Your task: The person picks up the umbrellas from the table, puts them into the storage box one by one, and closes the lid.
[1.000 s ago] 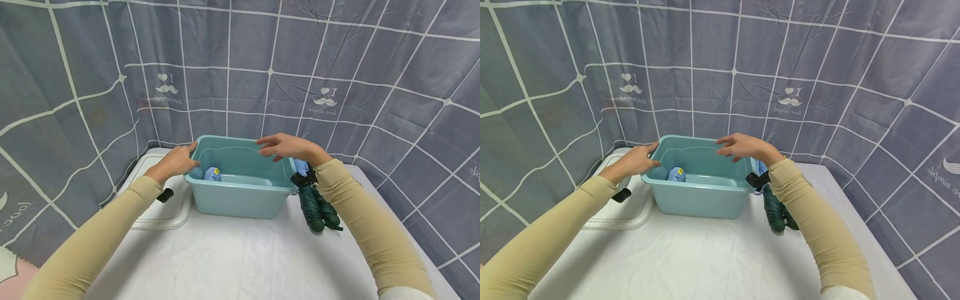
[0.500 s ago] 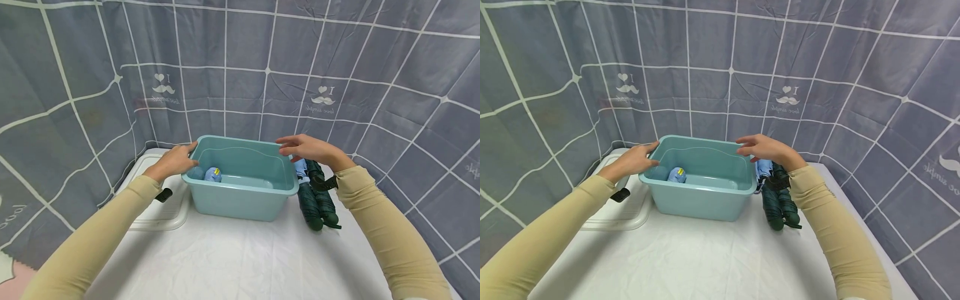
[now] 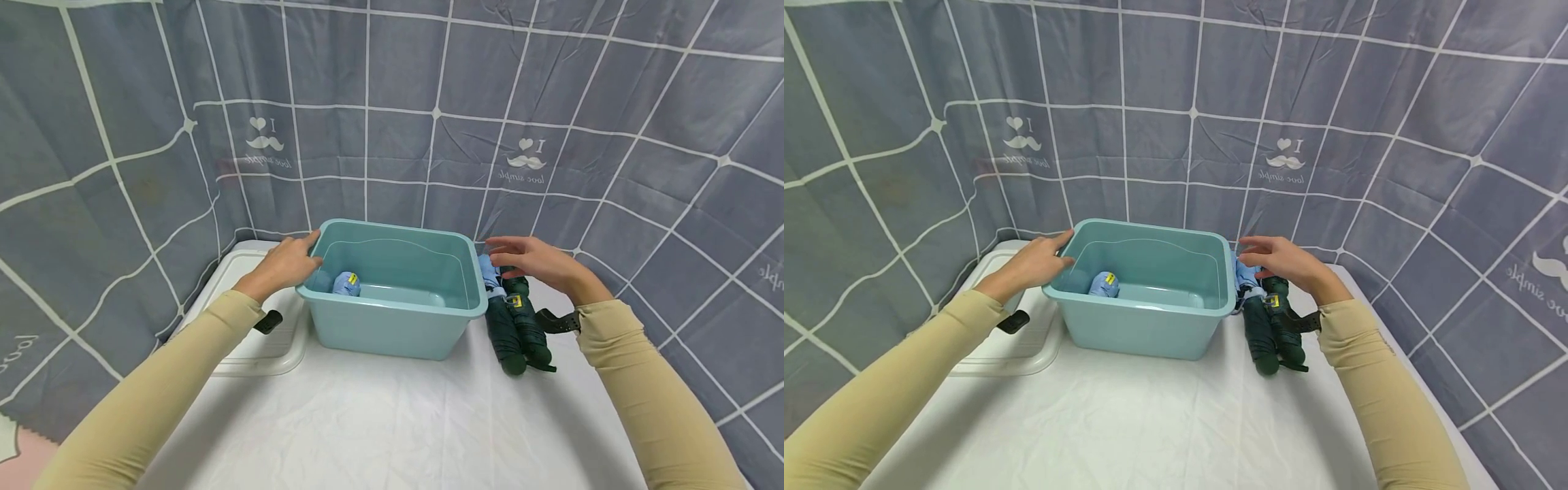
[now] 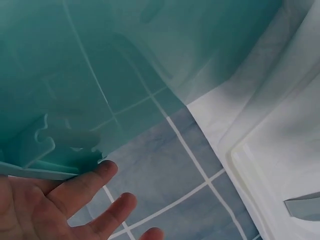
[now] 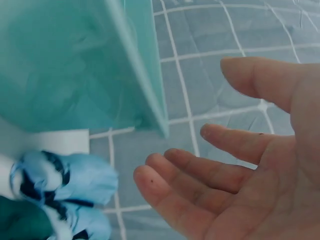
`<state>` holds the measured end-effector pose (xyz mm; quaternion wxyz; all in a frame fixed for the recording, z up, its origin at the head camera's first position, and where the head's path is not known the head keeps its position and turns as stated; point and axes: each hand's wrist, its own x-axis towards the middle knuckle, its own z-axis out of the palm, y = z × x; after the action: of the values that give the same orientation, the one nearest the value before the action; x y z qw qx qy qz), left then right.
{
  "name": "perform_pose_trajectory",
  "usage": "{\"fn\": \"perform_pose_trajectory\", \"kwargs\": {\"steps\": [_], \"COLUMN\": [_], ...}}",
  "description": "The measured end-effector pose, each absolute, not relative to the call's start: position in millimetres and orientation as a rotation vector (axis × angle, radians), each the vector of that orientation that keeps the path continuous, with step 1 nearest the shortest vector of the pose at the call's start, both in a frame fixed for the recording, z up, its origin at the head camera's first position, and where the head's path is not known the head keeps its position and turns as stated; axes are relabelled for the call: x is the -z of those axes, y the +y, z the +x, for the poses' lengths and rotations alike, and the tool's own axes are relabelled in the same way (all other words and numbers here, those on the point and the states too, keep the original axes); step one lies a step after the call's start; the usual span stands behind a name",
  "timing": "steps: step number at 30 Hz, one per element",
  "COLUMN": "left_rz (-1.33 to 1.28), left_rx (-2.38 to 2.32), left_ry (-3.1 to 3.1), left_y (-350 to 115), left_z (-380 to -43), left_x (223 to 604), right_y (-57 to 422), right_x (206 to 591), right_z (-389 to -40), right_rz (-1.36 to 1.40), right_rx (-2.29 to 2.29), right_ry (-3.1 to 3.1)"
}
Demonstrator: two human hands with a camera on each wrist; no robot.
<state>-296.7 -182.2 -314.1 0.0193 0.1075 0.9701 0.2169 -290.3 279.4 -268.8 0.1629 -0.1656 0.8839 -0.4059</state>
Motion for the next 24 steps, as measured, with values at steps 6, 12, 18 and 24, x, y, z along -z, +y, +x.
{"fn": "perform_pose_trajectory", "kwargs": {"steps": [6,12,18,24], "left_rz": [0.336,0.303,0.279,0.285], "left_rx": [-0.644,-0.648,-0.655,-0.660], "left_ry": [3.023,3.025,3.032,3.038], "left_y": [-181,-181,-180,-179], "left_z": [-296,-294,-293,-295], "left_x": [313,314,315,317], "right_y": [304,321,332,340], "right_x": [290,311,332,352], "right_z": [-288,-290,-290,-289], "right_rz": [-0.411,-0.378,-0.355,-0.339], "right_rx": [1.315,1.468,1.548,1.629], "right_ry": [2.444,2.345,2.306,2.246]}}
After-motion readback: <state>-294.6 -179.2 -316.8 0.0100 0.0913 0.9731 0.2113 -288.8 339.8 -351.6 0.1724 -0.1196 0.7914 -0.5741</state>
